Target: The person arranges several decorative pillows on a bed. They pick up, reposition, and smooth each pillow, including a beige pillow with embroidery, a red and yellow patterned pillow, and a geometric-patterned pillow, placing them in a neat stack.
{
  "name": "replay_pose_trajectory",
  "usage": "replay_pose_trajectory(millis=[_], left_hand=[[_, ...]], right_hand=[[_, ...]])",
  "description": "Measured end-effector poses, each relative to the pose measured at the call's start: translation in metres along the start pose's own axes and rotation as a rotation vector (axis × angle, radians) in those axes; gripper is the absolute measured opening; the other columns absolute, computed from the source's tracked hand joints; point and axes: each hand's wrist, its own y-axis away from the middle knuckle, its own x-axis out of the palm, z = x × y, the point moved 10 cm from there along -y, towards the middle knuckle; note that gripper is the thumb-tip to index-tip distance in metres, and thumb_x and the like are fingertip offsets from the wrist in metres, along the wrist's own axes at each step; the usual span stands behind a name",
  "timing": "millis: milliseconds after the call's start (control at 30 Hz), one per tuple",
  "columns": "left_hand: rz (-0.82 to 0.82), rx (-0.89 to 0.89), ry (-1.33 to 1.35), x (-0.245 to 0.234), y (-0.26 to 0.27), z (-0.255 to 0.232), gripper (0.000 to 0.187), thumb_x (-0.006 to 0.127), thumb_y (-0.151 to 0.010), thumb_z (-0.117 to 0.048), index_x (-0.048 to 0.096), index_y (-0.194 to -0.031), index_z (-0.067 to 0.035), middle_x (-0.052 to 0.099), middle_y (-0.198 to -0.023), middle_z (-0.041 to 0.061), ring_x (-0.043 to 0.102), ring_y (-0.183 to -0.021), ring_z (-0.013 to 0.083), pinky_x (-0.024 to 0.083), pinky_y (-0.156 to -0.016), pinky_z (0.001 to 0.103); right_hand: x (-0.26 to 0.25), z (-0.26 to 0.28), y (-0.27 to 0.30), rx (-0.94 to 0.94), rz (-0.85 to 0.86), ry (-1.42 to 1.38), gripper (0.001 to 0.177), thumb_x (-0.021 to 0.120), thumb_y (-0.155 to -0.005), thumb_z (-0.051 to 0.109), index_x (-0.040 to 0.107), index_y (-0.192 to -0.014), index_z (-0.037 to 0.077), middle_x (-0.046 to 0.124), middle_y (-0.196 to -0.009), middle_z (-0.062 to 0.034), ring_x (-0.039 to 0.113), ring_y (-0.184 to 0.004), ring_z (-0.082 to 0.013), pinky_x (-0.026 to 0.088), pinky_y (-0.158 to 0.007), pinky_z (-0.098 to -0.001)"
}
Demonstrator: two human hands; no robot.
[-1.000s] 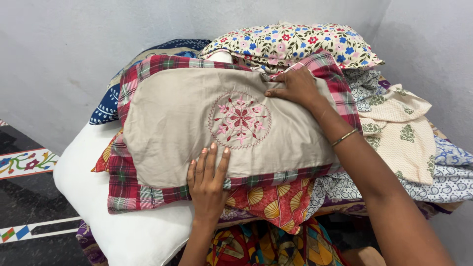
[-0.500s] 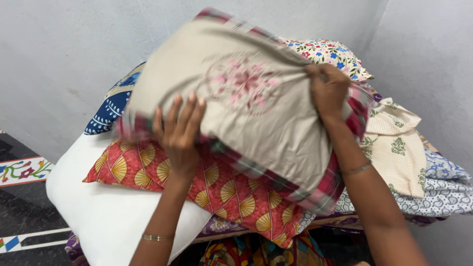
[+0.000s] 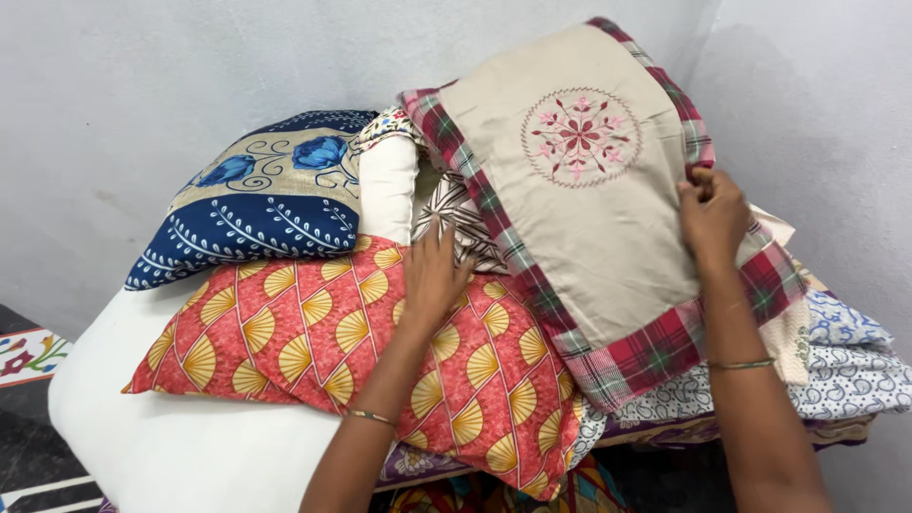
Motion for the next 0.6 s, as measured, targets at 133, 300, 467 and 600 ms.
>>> replay_pose_trajectory(millis=[133, 300, 467, 600], left_hand=[[0.353, -0.023, -0.296, 0.056, 0.024, 0.017, 0.049, 0.053, -0.099, -0.048, 0.066, -0.121, -0.005, 0.065, -0.129, 0.016, 0.057, -0.124, 0.0352, 0.029, -0.114, 0.061], [0.259, 0.021, -0.240, 0.050, 0.029, 0.009, 0.041, 0.055, -0.098, -0.042, 0.073, -0.109, -0.008, 0.074, -0.110, 0.013, 0.063, -0.115, 0.0326, 0.030, -0.112, 0.062], [0.251, 0.013, -0.240, 0.045, 0.030, 0.007, 0.039, 0.055, -0.100, -0.041, 0.073, -0.107, -0.007, 0.074, -0.109, 0.012, 0.063, -0.114, 0.0306, 0.031, -0.114, 0.062], [0.260, 0.012, -0.237, 0.041, 0.033, 0.007, 0.038, 0.056, -0.098, -0.040, 0.072, -0.108, -0.007, 0.074, -0.109, 0.012, 0.064, -0.114, 0.0303, 0.030, -0.114, 0.062]], right_hand=[[0.002, 0.058, 0.022, -0.201, -0.075, 0.125, 0.036, 0.077, -0.096, 0.026, 0.072, -0.128, 0.010, 0.066, -0.121, -0.0177, 0.056, -0.115, -0.0351, 0.030, -0.098, -0.0567], [0.048, 0.181, 0.090, -0.509, 0.190, -0.222, 0.048, 0.073, -0.091, 0.041, 0.063, -0.132, 0.019, 0.060, -0.135, -0.0107, 0.053, -0.134, -0.0287, 0.037, -0.112, -0.0576], [0.125, 0.256, 0.184, -0.833, 0.487, 0.202, 0.067, 0.078, -0.075, 0.043, 0.062, -0.138, 0.029, 0.022, -0.166, -0.0153, 0.008, -0.154, -0.0428, -0.001, -0.108, -0.0833], [0.158, 0.226, 0.155, -0.830, 0.307, 0.665, 0.070, 0.076, -0.078, 0.037, 0.061, -0.146, 0.027, 0.020, -0.173, -0.0088, 0.006, -0.157, -0.0420, -0.007, -0.113, -0.0762]])
